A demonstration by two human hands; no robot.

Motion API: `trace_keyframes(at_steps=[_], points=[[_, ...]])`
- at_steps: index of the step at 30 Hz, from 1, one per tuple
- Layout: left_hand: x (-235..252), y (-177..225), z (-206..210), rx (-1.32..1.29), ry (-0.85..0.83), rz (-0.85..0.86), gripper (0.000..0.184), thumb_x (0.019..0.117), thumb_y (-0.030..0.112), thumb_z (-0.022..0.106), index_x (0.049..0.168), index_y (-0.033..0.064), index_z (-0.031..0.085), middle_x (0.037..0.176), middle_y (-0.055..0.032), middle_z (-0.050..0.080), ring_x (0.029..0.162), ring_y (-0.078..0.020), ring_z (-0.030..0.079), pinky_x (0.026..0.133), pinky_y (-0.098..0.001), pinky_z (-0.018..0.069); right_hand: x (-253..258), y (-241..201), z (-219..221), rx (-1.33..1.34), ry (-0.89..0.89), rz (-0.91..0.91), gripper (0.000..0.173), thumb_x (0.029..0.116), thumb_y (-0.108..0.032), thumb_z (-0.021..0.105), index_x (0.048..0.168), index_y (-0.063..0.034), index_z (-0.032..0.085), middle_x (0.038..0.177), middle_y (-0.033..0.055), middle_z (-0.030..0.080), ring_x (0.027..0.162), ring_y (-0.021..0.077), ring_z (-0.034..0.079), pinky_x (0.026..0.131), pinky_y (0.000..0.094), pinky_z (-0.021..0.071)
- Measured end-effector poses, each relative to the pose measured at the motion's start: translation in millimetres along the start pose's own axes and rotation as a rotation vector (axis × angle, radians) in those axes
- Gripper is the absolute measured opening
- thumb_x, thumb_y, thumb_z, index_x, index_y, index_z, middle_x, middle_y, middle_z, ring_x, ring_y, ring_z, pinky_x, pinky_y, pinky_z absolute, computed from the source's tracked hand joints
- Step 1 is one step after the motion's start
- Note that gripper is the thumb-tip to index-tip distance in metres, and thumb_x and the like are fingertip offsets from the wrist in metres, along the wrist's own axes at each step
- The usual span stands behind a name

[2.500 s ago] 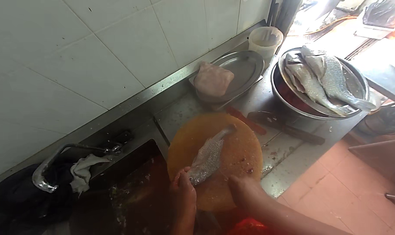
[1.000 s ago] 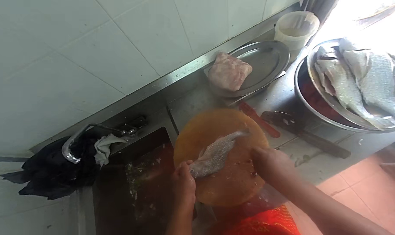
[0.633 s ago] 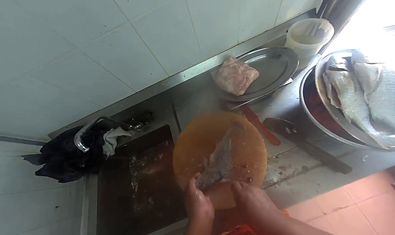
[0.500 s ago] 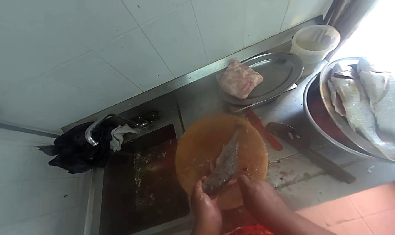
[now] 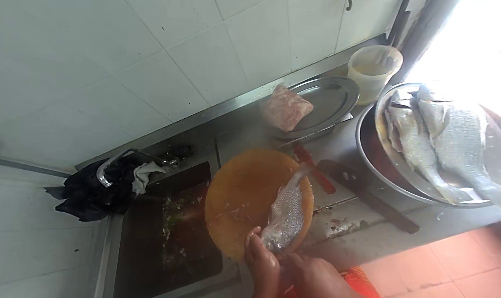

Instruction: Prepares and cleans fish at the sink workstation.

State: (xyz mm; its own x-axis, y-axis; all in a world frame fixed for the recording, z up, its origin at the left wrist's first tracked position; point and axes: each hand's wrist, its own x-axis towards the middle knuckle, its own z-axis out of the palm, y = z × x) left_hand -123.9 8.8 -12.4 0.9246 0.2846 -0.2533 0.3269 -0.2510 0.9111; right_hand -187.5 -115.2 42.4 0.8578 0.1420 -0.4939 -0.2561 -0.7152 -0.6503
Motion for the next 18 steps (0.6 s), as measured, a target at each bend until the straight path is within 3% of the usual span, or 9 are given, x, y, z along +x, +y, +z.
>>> trace_keyframes(at_steps=[4, 8, 12, 18], points=[[-10.9, 4.3, 5.6, 0.011, -0.019, 0.003, 0.044, 0.1092, 0.022, 0.030, 0.125, -0.0016, 0.064, 0.123, -0.0142, 0.066, 0.113, -0.0177, 0.064, 0.101, -0.0356, 0.0515, 9.6, 14.9, -1.5, 0.055, 0.005, 0.042, 0.023, 0.1049, -0.023, 0.046, 0.110, -0.0066, 0.062, 0.092, 0.0159, 0.069, 0.088, 0.0353, 0.072, 0.076, 0.0554, 0.0590], [-5.8, 1.3, 3.7, 0.023, -0.026, 0.004, 0.044, 0.1089, 0.020, 0.031, 0.122, -0.0033, 0.066, 0.117, -0.0144, 0.067, 0.109, -0.0162, 0.065, 0.098, -0.0340, 0.0527, -1.9, 10.6, -1.8, 0.108, 0.019, -0.146, 0.021, 0.1031, -0.020, 0.052, 0.107, -0.0042, 0.066, 0.087, 0.0174, 0.070, 0.083, 0.0362, 0.073, 0.072, 0.0571, 0.0594], [-6.9, 5.1, 9.3, 0.037, -0.014, 0.029, 0.046, 0.1098, 0.023, 0.028, 0.123, -0.0015, 0.065, 0.119, -0.0134, 0.067, 0.111, -0.0166, 0.064, 0.099, -0.0356, 0.0524, 16.2, 25.3, -9.0, 0.102, -0.028, -0.015, 0.022, 0.1040, -0.022, 0.049, 0.110, -0.0055, 0.063, 0.092, 0.0166, 0.069, 0.089, 0.0351, 0.072, 0.077, 0.0560, 0.0587], [-5.3, 1.8, 8.6, 0.118, -0.035, 0.080, 0.053, 0.1105, 0.030, 0.024, 0.126, 0.0003, 0.064, 0.119, -0.0138, 0.067, 0.110, -0.0170, 0.066, 0.098, -0.0365, 0.0539, 18.5, 32.8, -12.4, 0.130, -0.006, -0.079, 0.023, 0.1043, -0.023, 0.049, 0.107, -0.0065, 0.065, 0.091, 0.0147, 0.069, 0.087, 0.0320, 0.071, 0.077, 0.0532, 0.0587]])
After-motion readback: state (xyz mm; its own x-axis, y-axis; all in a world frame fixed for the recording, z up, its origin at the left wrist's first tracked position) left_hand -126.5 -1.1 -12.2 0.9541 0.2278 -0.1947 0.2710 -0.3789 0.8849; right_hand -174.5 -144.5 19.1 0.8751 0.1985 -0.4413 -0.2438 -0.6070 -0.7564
